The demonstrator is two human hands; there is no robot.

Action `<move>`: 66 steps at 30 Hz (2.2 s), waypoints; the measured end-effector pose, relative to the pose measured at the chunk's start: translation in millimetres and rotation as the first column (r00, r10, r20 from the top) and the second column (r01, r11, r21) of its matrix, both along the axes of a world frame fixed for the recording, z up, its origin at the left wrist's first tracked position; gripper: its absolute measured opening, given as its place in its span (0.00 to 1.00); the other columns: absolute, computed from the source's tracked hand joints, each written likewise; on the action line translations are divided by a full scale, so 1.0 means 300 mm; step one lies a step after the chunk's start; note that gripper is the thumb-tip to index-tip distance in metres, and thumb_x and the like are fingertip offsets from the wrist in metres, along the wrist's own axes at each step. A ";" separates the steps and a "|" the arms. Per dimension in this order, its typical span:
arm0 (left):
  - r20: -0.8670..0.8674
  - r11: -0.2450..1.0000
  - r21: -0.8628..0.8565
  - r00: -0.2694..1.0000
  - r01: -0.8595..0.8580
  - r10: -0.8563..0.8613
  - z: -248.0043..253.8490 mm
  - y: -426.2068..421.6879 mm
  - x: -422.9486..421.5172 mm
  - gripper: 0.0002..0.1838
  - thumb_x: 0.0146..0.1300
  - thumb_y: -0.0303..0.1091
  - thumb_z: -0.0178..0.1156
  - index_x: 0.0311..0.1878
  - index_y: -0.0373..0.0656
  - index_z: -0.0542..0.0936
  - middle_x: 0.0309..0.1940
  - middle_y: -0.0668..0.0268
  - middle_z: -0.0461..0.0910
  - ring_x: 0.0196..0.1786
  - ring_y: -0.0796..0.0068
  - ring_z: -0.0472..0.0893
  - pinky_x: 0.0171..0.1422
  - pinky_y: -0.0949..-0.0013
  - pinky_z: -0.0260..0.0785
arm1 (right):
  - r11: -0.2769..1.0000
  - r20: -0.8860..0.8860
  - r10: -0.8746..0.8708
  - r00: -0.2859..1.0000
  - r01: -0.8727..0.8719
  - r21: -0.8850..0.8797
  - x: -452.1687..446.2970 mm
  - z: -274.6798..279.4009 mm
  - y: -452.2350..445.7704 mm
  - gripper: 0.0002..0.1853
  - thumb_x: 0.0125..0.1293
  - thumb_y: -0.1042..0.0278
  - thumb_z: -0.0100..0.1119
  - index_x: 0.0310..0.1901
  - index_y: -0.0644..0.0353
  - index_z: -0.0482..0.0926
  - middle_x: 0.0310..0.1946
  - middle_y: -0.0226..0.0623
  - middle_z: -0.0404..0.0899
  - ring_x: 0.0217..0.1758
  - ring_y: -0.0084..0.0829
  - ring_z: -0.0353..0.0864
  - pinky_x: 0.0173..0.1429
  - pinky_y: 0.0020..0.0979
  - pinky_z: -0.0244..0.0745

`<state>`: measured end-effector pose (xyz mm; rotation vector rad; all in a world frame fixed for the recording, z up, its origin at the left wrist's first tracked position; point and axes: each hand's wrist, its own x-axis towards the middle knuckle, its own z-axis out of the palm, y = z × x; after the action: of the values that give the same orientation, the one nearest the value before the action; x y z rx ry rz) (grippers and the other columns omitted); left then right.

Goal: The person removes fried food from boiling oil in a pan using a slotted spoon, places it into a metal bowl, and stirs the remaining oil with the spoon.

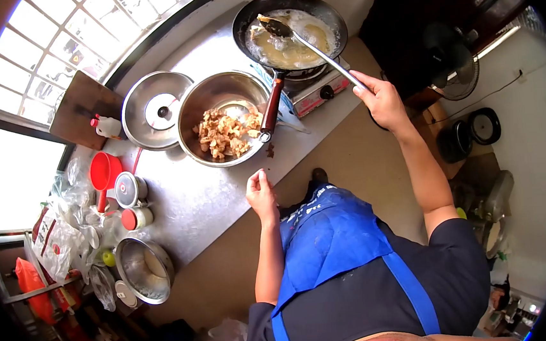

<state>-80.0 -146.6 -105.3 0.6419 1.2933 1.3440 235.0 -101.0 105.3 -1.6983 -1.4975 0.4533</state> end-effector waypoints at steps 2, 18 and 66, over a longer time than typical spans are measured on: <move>-0.020 0.998 -0.050 0.999 -0.036 0.035 0.024 0.009 -0.029 0.12 0.78 0.41 0.63 0.52 0.41 0.81 0.29 0.68 0.81 0.17 0.86 0.71 0.17 0.79 0.58 | 0.997 0.025 -0.038 0.999 0.039 -0.062 -0.030 0.034 -0.031 0.22 0.73 0.63 0.65 0.66 0.58 0.82 0.37 0.45 0.89 0.37 0.25 0.85 0.46 0.30 0.78; 0.166 0.996 -0.042 0.983 -0.074 0.080 -0.071 0.245 -0.186 0.17 0.79 0.40 0.60 0.58 0.36 0.71 0.43 0.54 0.85 0.40 0.53 0.92 0.17 0.73 0.75 | 0.993 0.078 -0.026 0.997 0.017 0.118 -0.112 -0.068 -0.095 0.22 0.70 0.69 0.63 0.65 0.61 0.81 0.32 0.56 0.85 0.36 0.56 0.87 0.41 0.47 0.82; 0.328 0.982 -0.077 0.925 -0.174 0.189 -0.084 0.069 -0.170 0.13 0.79 0.33 0.60 0.58 0.38 0.72 0.46 0.49 0.87 0.46 0.47 0.91 0.15 0.77 0.64 | 0.980 -0.048 -0.126 0.991 0.132 0.152 0.049 0.027 -0.008 0.21 0.74 0.66 0.65 0.64 0.63 0.82 0.26 0.40 0.82 0.26 0.21 0.74 0.35 0.27 0.73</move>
<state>-131.0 -125.8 -130.6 0.2482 1.1212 1.4953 249.7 -103.3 113.5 -1.6429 -1.3498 0.2909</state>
